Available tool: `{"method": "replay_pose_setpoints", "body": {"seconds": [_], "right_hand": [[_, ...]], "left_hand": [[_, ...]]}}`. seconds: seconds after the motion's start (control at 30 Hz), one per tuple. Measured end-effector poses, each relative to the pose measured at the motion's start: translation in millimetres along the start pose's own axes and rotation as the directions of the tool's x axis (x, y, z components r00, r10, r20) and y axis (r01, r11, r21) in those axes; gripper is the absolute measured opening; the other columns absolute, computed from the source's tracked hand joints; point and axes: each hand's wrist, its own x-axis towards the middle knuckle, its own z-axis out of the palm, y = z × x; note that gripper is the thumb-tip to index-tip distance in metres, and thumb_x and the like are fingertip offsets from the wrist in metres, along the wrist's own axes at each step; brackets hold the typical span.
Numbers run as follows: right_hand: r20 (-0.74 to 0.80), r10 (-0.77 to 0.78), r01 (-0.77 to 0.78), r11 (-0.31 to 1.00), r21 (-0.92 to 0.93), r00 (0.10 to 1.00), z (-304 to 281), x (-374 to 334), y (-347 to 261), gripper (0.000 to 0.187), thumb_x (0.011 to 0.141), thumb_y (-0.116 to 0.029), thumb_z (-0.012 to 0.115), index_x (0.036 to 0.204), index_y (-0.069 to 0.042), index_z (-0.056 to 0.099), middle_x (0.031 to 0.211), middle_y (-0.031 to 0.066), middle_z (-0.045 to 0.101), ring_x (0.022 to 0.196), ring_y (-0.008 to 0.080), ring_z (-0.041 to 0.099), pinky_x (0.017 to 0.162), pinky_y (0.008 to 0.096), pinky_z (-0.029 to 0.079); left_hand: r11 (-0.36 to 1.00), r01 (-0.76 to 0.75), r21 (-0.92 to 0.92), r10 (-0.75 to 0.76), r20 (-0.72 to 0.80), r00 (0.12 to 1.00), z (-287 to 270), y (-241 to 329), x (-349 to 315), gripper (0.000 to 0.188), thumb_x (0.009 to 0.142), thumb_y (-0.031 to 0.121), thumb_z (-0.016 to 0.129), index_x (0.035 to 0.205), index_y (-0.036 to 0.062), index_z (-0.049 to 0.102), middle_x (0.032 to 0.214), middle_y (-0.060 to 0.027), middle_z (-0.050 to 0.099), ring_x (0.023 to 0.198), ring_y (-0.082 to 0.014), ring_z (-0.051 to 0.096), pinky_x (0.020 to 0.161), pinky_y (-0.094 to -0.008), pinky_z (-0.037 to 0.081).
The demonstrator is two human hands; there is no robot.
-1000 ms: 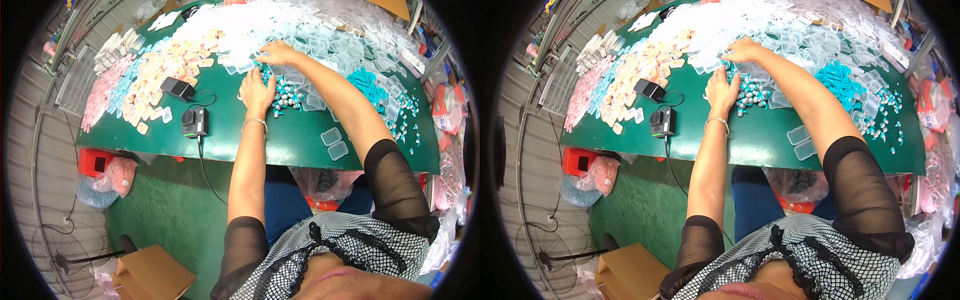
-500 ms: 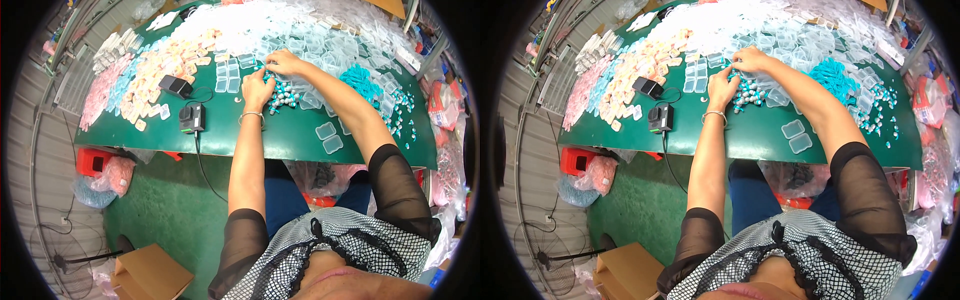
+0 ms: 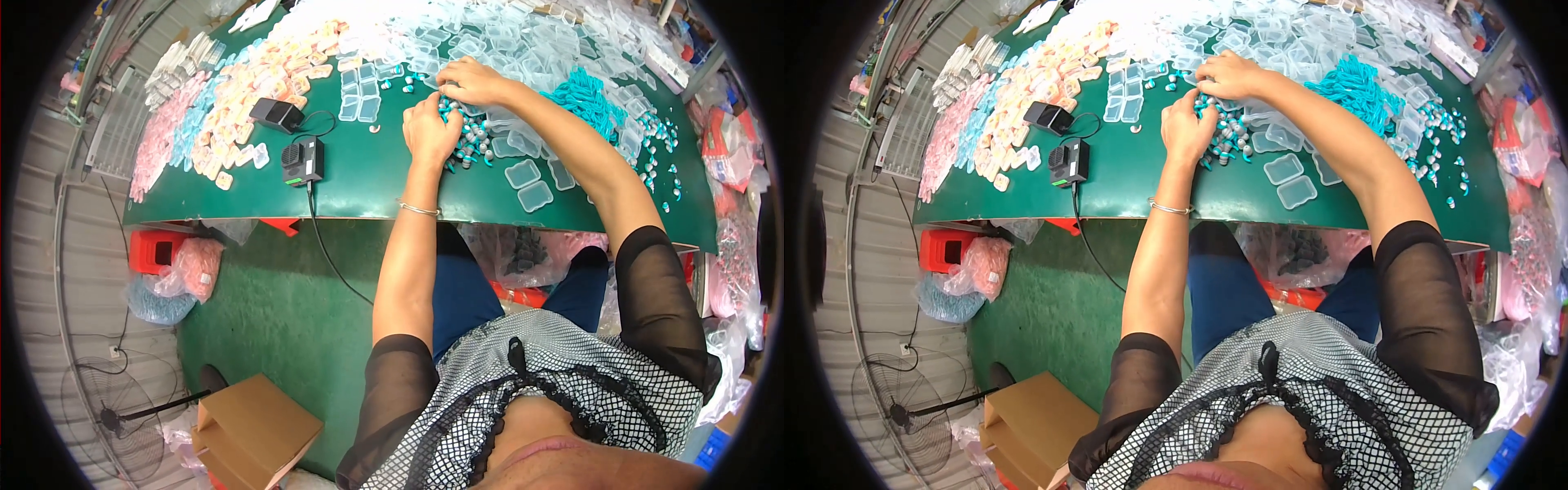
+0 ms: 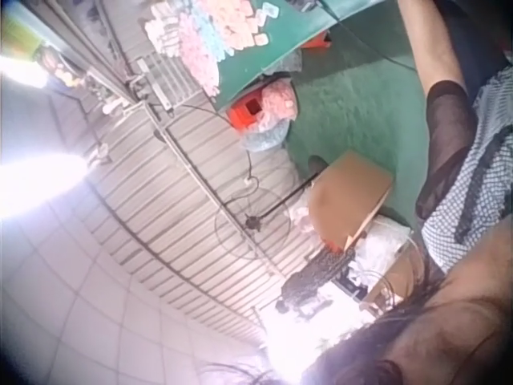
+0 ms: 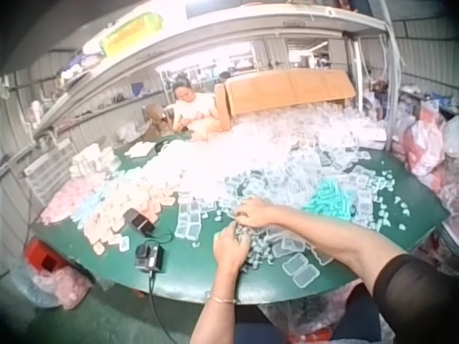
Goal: Sorting and packaging small beads into plastic boxes and bags on a workbench.
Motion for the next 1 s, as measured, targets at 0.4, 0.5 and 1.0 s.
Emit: {"method": "replay_pose_setpoints", "body": {"seconds": [0.4, 0.5, 1.0], "right_hand": [[0.058, 0.049, -0.046, 0.998, -0.053, 0.997, -25.5, -1.5, -18.3, 0.032, 0.091, -0.037, 0.052, 0.106, -0.013, 0.066, 0.107, 0.0066, 0.063, 0.104, 0.0328, 0.053, 0.090, 0.0453, 0.045], [-0.029, 0.037, -0.042, 0.982, -0.185, 0.999, -24.4, 31.0, -31.3, 0.029, 0.092, -0.033, 0.053, 0.112, -0.019, 0.068, 0.115, 0.0032, 0.064, 0.115, 0.0316, 0.053, 0.086, 0.0532, 0.047], [0.185, 0.105, -0.038, 0.941, -0.337, 0.977, 3.3, 57.4, -58.0, 0.024, 0.081, -0.015, 0.064, 0.104, -0.015, 0.070, 0.120, 0.0049, 0.060, 0.121, 0.0251, 0.049, 0.098, 0.0591, 0.034]], "left_hand": [[1.000, -0.003, 0.002, 0.003, -0.005, 1.000, -7.7, 13.0, -27.0, 0.055, 0.081, 0.041, 0.063, 0.125, 0.0082, 0.061, 0.122, -0.0136, 0.062, 0.117, -0.0344, 0.050, 0.099, -0.0470, 0.039], [1.000, -0.003, -0.012, 0.002, -0.038, 0.999, -0.7, 11.5, -26.8, 0.056, 0.078, 0.041, 0.065, 0.123, 0.0080, 0.062, 0.128, -0.0150, 0.057, 0.121, -0.0337, 0.047, 0.100, -0.0475, 0.038], [0.999, -0.051, -0.010, 0.042, -0.417, 0.908, -19.2, -22.1, 7.9, 0.024, 0.078, 0.005, 0.063, 0.101, 0.0060, 0.067, 0.103, -0.0134, 0.065, 0.100, -0.0331, 0.057, 0.090, -0.0444, 0.044]]}}
